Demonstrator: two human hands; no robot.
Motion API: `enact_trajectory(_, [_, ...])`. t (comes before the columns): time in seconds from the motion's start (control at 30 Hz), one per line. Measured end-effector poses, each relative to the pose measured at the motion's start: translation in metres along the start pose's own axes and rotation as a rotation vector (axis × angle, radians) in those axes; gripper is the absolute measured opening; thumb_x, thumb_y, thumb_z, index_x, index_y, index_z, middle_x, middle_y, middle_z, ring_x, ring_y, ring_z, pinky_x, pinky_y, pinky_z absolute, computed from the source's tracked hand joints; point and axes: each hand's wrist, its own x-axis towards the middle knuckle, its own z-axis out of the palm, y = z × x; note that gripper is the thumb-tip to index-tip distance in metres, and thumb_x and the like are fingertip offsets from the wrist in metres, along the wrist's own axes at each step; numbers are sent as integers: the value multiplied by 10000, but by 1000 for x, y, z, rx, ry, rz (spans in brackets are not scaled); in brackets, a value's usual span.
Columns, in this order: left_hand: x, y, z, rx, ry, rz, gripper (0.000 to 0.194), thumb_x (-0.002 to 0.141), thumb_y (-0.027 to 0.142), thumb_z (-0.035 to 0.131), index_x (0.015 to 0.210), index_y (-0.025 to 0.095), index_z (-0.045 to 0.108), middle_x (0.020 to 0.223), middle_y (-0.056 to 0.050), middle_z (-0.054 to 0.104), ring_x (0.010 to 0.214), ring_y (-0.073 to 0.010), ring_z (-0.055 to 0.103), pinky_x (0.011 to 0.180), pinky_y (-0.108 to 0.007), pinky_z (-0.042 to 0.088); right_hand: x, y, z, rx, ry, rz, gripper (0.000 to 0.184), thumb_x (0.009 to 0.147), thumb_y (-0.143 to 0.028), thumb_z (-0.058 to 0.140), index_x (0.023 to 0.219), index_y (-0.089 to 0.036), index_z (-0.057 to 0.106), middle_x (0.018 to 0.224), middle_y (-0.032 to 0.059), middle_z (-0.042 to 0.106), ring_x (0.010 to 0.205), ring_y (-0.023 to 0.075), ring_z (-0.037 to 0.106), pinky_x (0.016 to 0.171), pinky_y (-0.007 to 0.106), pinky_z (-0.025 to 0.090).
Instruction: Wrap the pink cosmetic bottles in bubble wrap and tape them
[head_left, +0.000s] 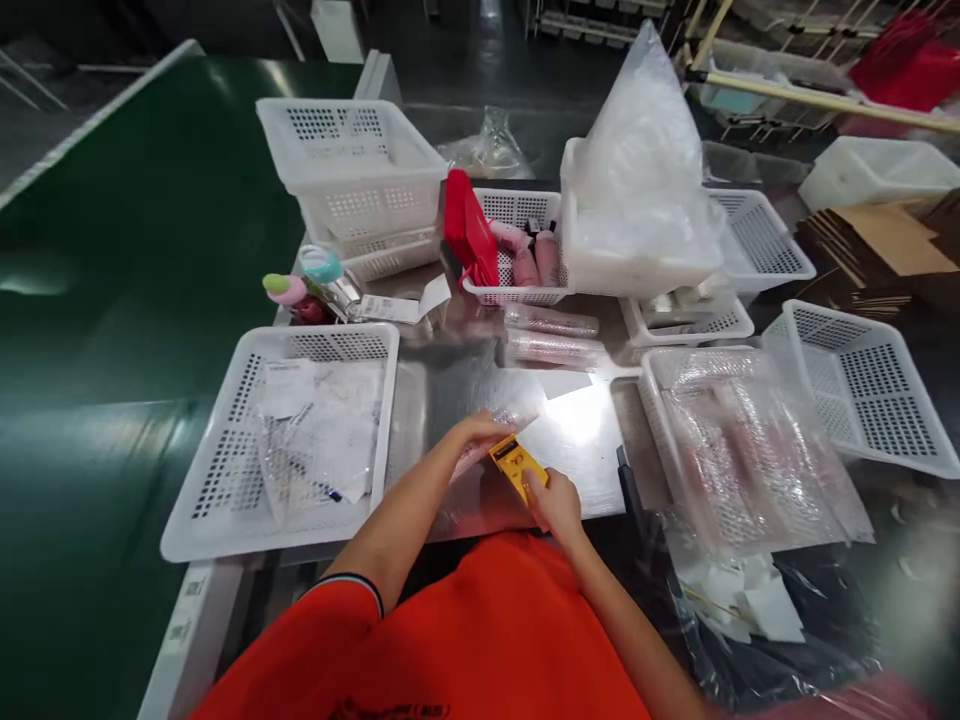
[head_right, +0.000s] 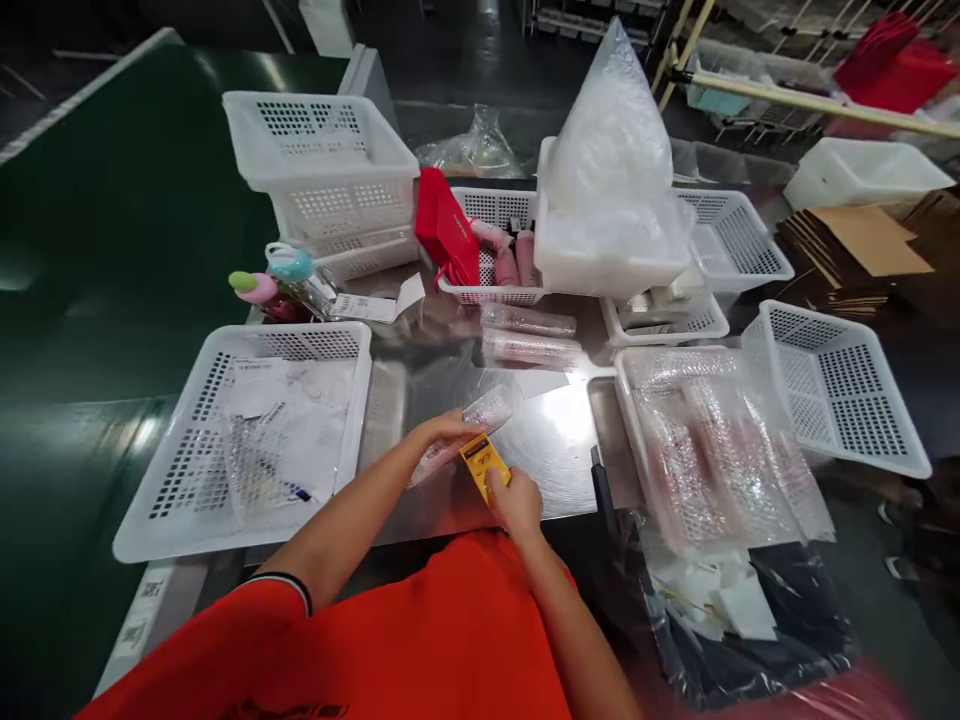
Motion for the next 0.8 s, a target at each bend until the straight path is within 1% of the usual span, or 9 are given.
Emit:
enact_trajectory(0.17, [-7, -3, 9, 130, 74, 19, 574, 773, 638, 722, 1089, 158, 703, 1171, -124, 748, 1117, -308, 684, 814, -290, 506, -1, -6, -15, -27, -49, 4, 485, 1014, -477, 413, 1090, -131, 745, 1085, 160, 767, 986, 257, 717, 704, 276, 437])
enact_trajectory(0.3, [-23, -1, 28, 170, 212, -39, 648, 811, 722, 626, 1127, 157, 670, 1203, -172, 736, 1129, -329, 682, 784, -298, 493, -3, -12, -36, -126, -22, -11, 506, 1003, -463, 416, 1101, -94, 748, 1093, 213, 757, 1022, 306, 716, 772, 327, 479])
enact_trajectory(0.4, [-33, 2, 37, 120, 282, -58, 648, 817, 729, 614, 1100, 147, 654, 1215, -201, 721, 1140, -344, 672, 788, -314, 484, 2, -21, -59, -167, 25, -46, 500, 975, -468, 451, 1091, -88, 755, 1085, 239, 752, 1032, 339, 715, 783, 361, 495])
enact_trajectory(0.5, [-42, 6, 40, -64, 281, -57, 571, 795, 670, 686, 1017, 144, 655, 1171, -198, 727, 1102, -342, 671, 795, -337, 484, 11, -31, -84, -187, 34, -46, 455, 925, -462, 523, 1103, -116, 759, 1060, 218, 762, 1006, 335, 725, 743, 345, 499])
enact_trajectory(0.57, [-49, 9, 38, -212, 262, -45, 496, 766, 607, 749, 936, 149, 662, 1080, -163, 745, 1044, -317, 678, 779, -330, 492, 15, -36, -97, -230, 35, -51, 435, 904, -459, 556, 1116, -137, 760, 1043, 195, 769, 983, 319, 734, 716, 323, 498])
enact_trajectory(0.63, [-58, 9, 34, -324, 249, -28, 454, 782, 586, 742, 883, 149, 668, 964, -123, 752, 966, -280, 689, 745, -312, 506, 18, -33, -106, -311, 71, -74, 402, 903, -434, 578, 1116, -146, 761, 1043, 185, 769, 991, 311, 735, 721, 314, 498])
enact_trajectory(0.7, [-68, 6, 25, -513, 236, -10, 435, 851, 579, 672, 883, 145, 675, 871, -88, 743, 880, -230, 693, 714, -287, 520, 21, -22, -111, -401, 125, -86, 345, 898, -369, 608, 1093, -132, 766, 1059, 199, 762, 1022, 321, 729, 753, 327, 501])
enact_trajectory(0.77, [-78, 1, 12, -858, 209, -9, 383, 907, 529, 624, 893, 150, 677, 821, -60, 734, 813, -184, 689, 712, -261, 533, 26, -1, -115, -457, 177, -76, 324, 915, -356, 607, 1074, -123, 765, 1064, 214, 757, 1030, 326, 726, 775, 340, 499])
enact_trajectory(0.8, [-82, -2, 5, -1027, 199, -15, 349, 924, 498, 612, 888, 157, 675, 805, -51, 731, 789, -169, 687, 721, -254, 540, 29, 11, -117, -458, 202, -69, 350, 940, -392, 584, 1080, -124, 759, 1057, 215, 757, 1018, 321, 728, 772, 340, 497])
